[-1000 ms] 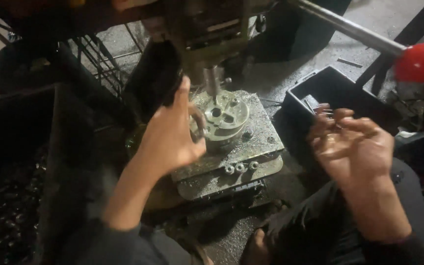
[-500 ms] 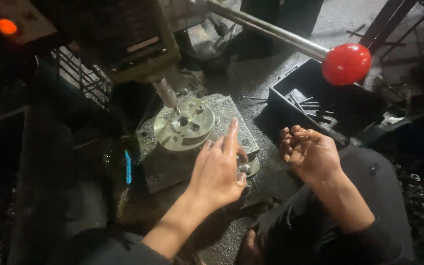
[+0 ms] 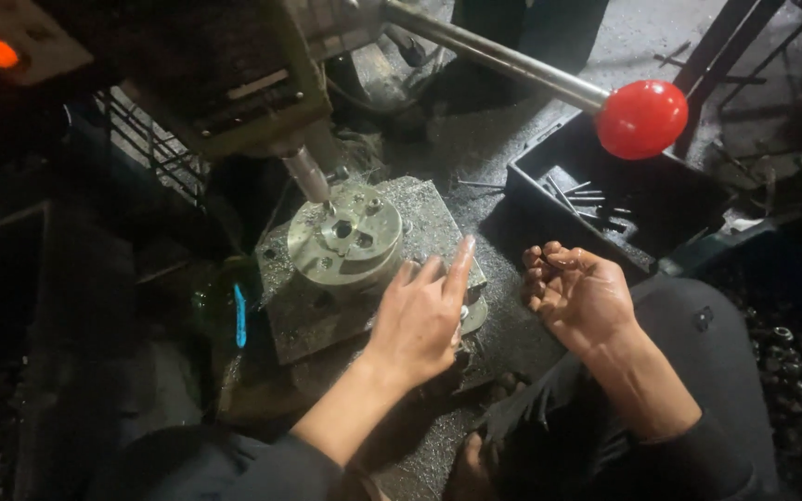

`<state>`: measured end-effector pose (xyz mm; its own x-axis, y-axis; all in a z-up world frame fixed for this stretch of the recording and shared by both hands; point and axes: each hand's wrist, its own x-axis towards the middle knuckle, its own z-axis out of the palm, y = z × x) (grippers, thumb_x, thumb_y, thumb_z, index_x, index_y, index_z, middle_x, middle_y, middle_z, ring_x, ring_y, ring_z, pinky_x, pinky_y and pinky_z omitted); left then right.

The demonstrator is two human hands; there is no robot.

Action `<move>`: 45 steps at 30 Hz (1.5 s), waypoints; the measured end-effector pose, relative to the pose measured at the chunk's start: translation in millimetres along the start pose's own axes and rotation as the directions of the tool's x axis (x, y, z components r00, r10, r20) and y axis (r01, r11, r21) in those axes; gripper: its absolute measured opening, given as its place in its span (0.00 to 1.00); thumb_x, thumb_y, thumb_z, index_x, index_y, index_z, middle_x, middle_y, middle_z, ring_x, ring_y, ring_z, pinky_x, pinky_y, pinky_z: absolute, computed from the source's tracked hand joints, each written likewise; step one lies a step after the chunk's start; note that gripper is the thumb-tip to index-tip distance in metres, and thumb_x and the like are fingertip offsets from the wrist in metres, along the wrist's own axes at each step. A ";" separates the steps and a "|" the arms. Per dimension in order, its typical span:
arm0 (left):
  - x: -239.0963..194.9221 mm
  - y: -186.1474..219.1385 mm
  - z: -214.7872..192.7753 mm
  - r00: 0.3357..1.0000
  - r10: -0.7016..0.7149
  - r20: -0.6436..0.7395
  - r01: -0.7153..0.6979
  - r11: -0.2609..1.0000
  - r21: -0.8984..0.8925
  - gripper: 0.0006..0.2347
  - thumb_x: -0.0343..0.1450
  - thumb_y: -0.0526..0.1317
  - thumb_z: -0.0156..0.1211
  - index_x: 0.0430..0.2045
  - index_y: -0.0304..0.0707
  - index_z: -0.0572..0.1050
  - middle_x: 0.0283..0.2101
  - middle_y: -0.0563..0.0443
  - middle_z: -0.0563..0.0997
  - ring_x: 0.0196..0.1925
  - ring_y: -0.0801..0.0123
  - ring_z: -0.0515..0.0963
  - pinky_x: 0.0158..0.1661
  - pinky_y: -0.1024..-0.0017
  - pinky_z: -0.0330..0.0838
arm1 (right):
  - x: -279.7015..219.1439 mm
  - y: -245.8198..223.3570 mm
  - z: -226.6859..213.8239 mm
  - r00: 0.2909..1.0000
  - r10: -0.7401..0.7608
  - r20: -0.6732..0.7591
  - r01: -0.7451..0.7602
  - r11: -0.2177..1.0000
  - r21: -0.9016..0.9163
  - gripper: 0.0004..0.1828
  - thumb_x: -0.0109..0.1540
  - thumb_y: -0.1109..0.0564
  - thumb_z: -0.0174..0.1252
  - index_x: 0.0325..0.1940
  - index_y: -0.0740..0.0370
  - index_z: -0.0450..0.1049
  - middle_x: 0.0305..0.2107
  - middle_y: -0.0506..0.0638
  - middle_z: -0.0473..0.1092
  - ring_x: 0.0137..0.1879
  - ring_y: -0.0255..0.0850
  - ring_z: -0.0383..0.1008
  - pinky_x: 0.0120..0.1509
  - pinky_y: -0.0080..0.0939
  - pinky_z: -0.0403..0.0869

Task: Operating a drill press to machine metal parts, including placing parts into a jig and clearing metal shavings with a brush.

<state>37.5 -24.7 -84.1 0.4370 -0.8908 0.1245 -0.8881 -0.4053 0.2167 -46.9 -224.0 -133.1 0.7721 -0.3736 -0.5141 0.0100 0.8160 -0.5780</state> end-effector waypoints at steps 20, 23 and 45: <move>-40.6 -24.3 -30.3 0.864 0.287 -0.413 -0.166 0.938 0.304 0.33 0.53 0.42 0.75 0.54 0.37 0.73 0.44 0.42 0.78 0.53 0.43 0.77 0.49 0.50 0.75 | 11.6 40.6 1.9 0.656 -0.498 0.567 0.743 0.297 -0.600 0.17 0.61 0.63 0.61 0.53 0.72 0.73 0.50 0.65 0.72 0.57 0.55 0.75 0.62 0.56 0.73; -61.7 -33.7 -65.5 0.744 0.392 -0.541 -0.246 0.913 0.324 0.15 0.61 0.34 0.58 0.41 0.31 0.80 0.33 0.37 0.81 0.42 0.39 0.82 0.45 0.45 0.74 | -11.8 43.3 26.4 0.300 -0.491 0.818 0.878 -0.192 -0.438 0.15 0.64 0.55 0.58 0.46 0.72 0.75 0.47 0.64 0.74 0.65 0.65 0.67 0.66 0.60 0.68; -140.7 -121.0 -166.4 0.447 -0.507 -0.737 0.215 0.861 -0.462 0.17 0.68 0.24 0.57 0.52 0.26 0.67 0.33 0.46 0.81 0.34 0.63 0.83 0.36 0.68 0.77 | -43.5 45.4 131.4 0.389 -0.250 0.887 0.703 -0.541 -0.461 0.27 0.68 0.35 0.37 0.56 0.55 0.66 0.68 0.69 0.45 0.70 0.69 0.54 0.65 0.79 0.60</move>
<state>107.2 183.9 33.3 0.7506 -0.0411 0.6595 -0.6047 -0.4451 0.6605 3.5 -112.7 -53.6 0.8615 0.0417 0.5060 0.2444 -0.9076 -0.3413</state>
